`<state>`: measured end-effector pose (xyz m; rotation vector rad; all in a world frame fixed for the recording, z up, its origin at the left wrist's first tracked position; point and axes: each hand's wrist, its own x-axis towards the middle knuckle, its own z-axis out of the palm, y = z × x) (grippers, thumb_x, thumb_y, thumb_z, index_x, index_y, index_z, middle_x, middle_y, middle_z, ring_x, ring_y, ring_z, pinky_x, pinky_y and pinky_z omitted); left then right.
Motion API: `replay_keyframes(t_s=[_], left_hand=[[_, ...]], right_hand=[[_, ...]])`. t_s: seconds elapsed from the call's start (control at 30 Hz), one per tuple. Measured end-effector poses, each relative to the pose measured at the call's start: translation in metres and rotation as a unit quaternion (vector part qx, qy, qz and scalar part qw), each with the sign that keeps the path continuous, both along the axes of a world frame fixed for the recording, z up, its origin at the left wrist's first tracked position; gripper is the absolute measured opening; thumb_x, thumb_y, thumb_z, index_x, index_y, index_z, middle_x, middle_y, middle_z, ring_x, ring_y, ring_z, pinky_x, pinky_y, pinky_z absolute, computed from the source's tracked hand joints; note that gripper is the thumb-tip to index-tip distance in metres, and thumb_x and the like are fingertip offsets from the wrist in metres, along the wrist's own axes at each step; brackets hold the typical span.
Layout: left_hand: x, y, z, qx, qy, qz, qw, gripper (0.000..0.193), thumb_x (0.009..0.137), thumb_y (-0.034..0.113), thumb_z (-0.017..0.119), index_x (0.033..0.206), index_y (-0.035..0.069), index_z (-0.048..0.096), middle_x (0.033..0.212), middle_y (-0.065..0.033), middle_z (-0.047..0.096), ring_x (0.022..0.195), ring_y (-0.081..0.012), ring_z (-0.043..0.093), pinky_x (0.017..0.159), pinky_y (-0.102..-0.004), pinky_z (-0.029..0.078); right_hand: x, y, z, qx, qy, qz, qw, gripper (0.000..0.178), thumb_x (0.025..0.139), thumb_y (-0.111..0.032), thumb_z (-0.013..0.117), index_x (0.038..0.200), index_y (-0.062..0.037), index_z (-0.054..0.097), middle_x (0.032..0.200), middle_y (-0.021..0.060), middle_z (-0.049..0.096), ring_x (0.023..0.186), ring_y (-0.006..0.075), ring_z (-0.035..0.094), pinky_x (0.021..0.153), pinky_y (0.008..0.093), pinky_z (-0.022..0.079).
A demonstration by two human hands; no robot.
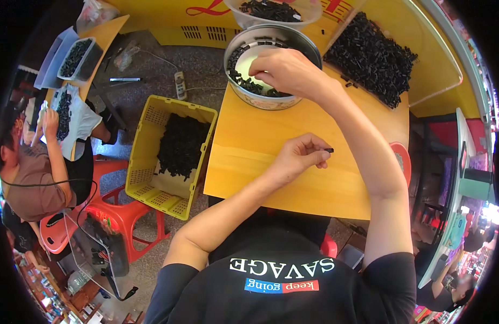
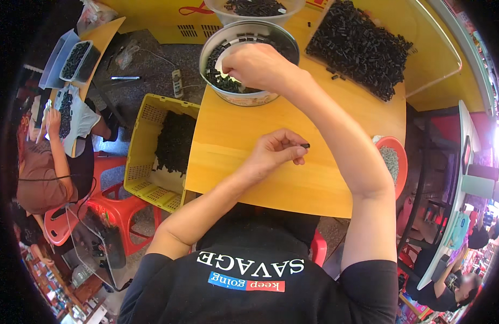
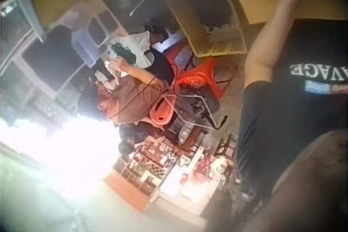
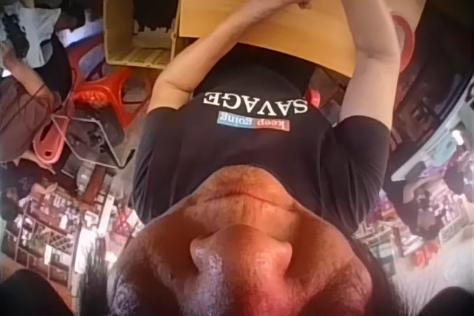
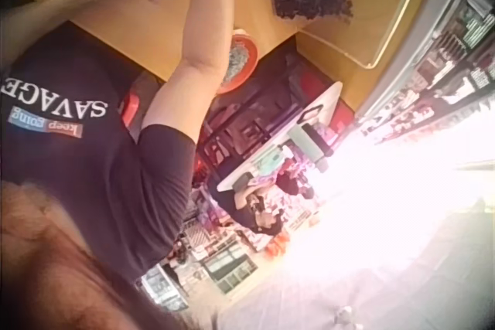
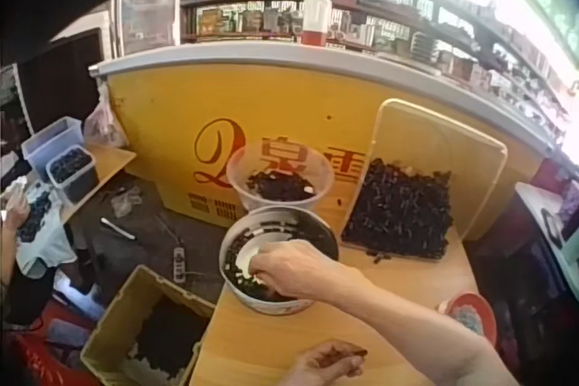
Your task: The person assembles small black plastic components by inserting pins into them by hand, then gathers the components in a clear plastic container.
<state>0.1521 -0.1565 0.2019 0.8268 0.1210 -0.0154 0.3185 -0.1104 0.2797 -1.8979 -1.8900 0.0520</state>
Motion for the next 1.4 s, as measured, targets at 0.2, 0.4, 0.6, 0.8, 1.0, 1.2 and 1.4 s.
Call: replay_keyframes(t_s=[0.2,0.4,0.6,0.8,1.0,1.2,1.4], left_hand=[[0.0,-0.001,-0.001,-0.009,-0.001,-0.005,1.0,0.016,0.091,0.009,0.068,0.102,-0.001,0.063,0.088,-0.0055,0.066,0.078,-0.0129,0.064,0.073,-0.0267,0.052],[-0.001,-0.001,0.001,-0.015,0.0,-0.006,1.0,0.016,0.091,0.009,0.068,0.102,-0.001,0.062,0.089,-0.0056,0.066,0.077,-0.0128,0.064,0.072,-0.0265,0.052],[-0.001,0.001,0.0,0.003,0.011,-0.002,1.0,0.014,0.089,0.006,0.068,0.101,-0.001,0.064,0.087,-0.0055,0.066,0.076,-0.0126,0.063,0.071,-0.0258,0.051],[0.002,0.002,0.002,-0.011,0.007,0.033,0.999,0.014,0.088,0.004,0.068,0.1,-0.001,0.065,0.082,-0.0057,0.066,0.072,-0.0121,0.062,0.068,-0.0253,0.05],[0.001,0.005,0.002,-0.019,-0.015,0.037,0.999,0.014,0.088,0.003,0.068,0.101,0.0,0.065,0.087,-0.0073,0.068,0.073,-0.0135,0.063,0.07,-0.0262,0.051],[0.001,0.006,0.004,-0.03,-0.022,0.039,0.999,0.015,0.09,0.002,0.066,0.104,0.001,0.064,0.101,-0.0112,0.07,0.082,-0.0148,0.064,0.077,-0.0278,0.052],[0.001,0.005,0.002,0.002,-0.024,0.042,0.999,0.016,0.089,0.003,0.067,0.105,0.001,0.064,0.107,-0.0115,0.069,0.091,-0.0157,0.065,0.082,-0.0287,0.052]], right_hand=[[0.012,0.031,-0.022,-0.164,-0.037,0.023,0.986,0.017,0.082,-0.011,0.06,0.095,-0.0062,0.069,0.09,0.0137,0.068,0.085,0.0337,0.065,0.075,0.0433,0.051],[0.016,0.018,-0.014,-0.119,0.069,-0.031,0.99,0.014,0.079,-0.01,0.062,0.089,-0.0004,0.065,0.078,0.0168,0.066,0.075,0.0348,0.065,0.068,0.0395,0.051],[0.001,-0.048,0.028,-0.071,0.312,-0.13,0.939,0.014,0.084,-0.011,0.067,0.093,-0.0004,0.065,0.072,0.0052,0.063,0.065,0.0101,0.059,0.059,0.028,0.047],[-0.029,-0.14,0.034,0.019,0.501,-0.166,0.849,0.016,0.09,-0.009,0.068,0.102,0.002,0.066,0.083,-0.0002,0.064,0.068,0.005,0.055,0.061,0.0206,0.045],[-0.055,-0.199,-0.001,0.087,0.57,-0.231,0.784,0.024,0.092,-0.013,0.067,0.11,0.0018,0.066,0.085,0.001,0.064,0.07,0.0062,0.057,0.065,0.0205,0.047],[-0.08,-0.211,-0.037,0.153,0.632,-0.278,0.707,0.029,0.094,-0.011,0.064,0.12,0.0006,0.063,0.09,0.0034,0.065,0.074,0.0082,0.059,0.069,0.0217,0.05],[-0.091,-0.204,-0.046,0.179,0.601,-0.309,0.715,0.028,0.094,-0.01,0.063,0.119,0.0027,0.062,0.1,0.0066,0.069,0.076,0.0081,0.059,0.07,0.0217,0.05]])
